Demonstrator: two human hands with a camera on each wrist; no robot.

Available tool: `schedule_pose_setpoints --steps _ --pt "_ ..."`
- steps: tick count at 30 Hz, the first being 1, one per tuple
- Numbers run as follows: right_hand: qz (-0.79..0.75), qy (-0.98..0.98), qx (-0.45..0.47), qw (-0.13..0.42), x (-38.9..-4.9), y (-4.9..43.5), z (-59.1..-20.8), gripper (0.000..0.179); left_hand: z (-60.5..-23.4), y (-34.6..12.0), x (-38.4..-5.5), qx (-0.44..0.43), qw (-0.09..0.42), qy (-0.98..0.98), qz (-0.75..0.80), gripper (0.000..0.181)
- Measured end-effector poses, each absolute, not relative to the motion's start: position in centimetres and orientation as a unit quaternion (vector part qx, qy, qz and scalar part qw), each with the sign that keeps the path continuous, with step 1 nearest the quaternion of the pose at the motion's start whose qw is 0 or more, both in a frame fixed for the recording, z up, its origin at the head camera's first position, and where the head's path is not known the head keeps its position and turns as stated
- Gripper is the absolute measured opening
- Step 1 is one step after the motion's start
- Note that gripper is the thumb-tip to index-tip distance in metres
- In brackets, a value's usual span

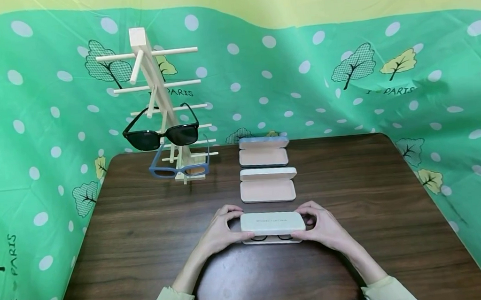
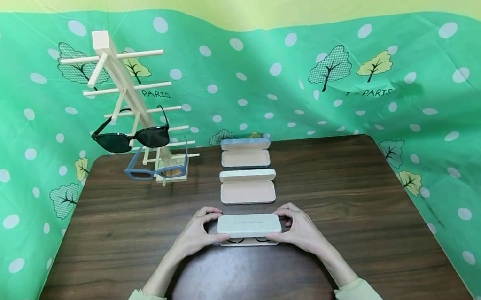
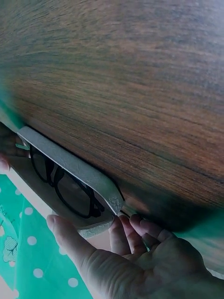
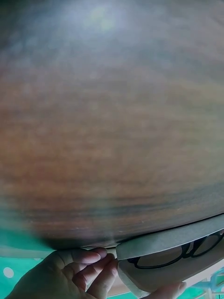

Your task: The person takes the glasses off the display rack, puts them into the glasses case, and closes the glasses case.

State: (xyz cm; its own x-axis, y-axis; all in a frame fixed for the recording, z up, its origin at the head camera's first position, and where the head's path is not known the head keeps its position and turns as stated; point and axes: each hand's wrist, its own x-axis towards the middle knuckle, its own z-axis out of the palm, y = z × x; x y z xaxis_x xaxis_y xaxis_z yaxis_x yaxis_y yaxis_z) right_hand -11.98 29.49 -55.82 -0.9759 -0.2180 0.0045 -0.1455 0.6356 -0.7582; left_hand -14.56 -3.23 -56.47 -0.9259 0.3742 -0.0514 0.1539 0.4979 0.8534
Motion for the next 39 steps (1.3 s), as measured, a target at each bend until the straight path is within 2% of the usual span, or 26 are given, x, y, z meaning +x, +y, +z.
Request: schedule_pose_setpoints --steps 16,24,39 --pt "-0.400 0.909 -0.106 0.042 -11.91 29.47 -55.86 0.052 -56.76 -3.26 -14.42 0.160 0.115 0.866 0.459 0.070" --pt "-0.394 0.912 -0.108 0.036 -11.80 29.41 -56.16 0.054 -57.06 -3.41 -14.30 0.178 0.099 0.873 0.443 0.070" --pt "-0.381 0.918 -0.086 0.067 -11.72 29.29 -55.74 0.068 -57.09 -3.33 -14.02 0.176 0.094 0.871 0.449 0.076"
